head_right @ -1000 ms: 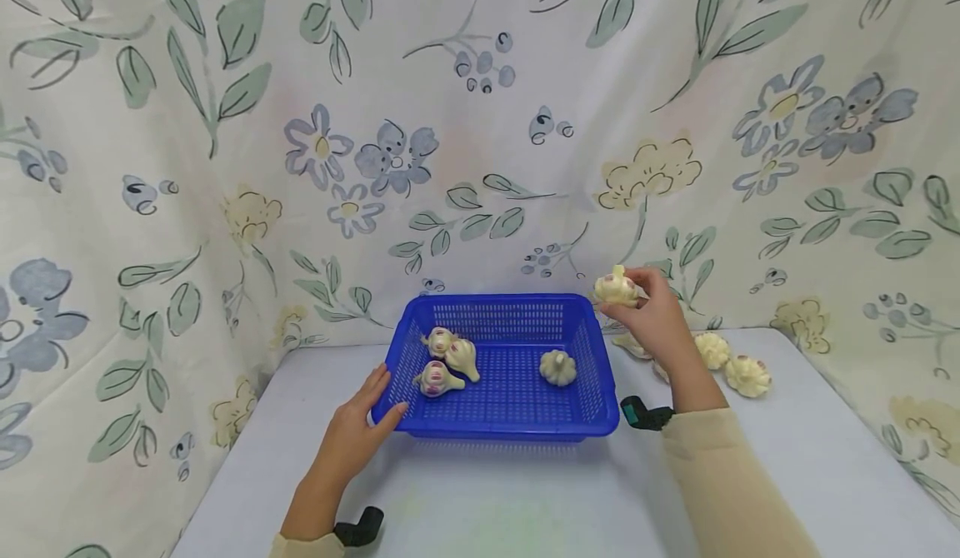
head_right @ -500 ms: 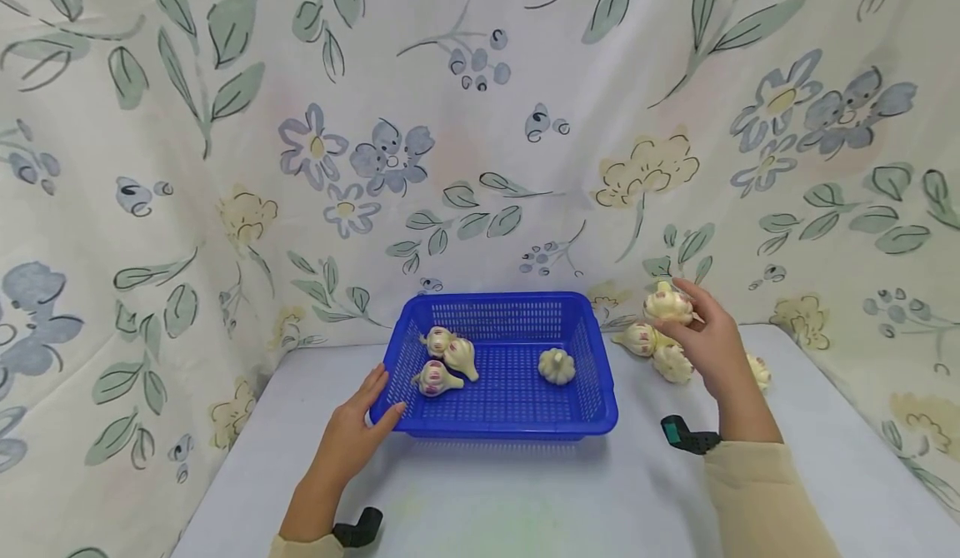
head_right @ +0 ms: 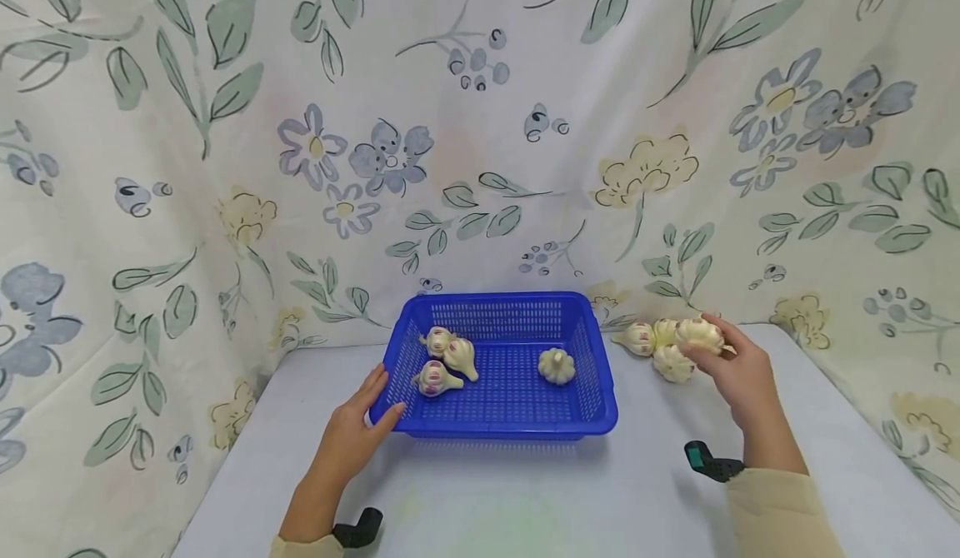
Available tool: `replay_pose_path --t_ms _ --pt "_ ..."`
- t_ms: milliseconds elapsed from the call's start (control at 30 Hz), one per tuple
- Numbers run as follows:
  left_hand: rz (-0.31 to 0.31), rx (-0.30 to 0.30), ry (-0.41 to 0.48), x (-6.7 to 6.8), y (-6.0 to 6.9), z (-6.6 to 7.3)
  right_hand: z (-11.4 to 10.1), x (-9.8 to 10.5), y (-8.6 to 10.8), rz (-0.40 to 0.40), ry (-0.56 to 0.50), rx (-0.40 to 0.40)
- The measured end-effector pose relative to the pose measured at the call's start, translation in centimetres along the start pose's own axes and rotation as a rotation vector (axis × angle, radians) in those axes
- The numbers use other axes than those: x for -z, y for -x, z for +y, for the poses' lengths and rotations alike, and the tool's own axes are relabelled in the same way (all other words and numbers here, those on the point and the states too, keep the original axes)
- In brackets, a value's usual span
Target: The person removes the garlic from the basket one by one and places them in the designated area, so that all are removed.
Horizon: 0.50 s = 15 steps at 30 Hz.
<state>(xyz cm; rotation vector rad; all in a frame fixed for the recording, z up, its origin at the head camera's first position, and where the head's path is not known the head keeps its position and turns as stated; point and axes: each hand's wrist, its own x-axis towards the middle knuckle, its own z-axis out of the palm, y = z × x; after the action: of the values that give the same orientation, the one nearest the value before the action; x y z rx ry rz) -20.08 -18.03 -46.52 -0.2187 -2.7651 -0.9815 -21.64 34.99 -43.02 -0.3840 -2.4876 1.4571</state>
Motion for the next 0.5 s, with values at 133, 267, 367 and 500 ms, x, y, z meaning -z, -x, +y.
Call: replay_pose_path --t_ms 133,267,367,500 --pt "0.002 0.001 0.003 0.0 0.0 0.0 1.1 0.4 0.2 0.063 -0.054 -0.100" --pt "0.003 0.004 0.002 0.0 0.0 0.1 2.3 0.7 0.4 0.096 -0.111 -0.182" --pt "0.004 0.007 0.004 0.0 0.0 0.1 3.2 0.9 0.4 0.097 -0.107 -0.211" --pt "0.004 0.007 0.013 0.0 0.0 0.1 3.8 0.7 0.5 0.111 -0.112 -0.240"
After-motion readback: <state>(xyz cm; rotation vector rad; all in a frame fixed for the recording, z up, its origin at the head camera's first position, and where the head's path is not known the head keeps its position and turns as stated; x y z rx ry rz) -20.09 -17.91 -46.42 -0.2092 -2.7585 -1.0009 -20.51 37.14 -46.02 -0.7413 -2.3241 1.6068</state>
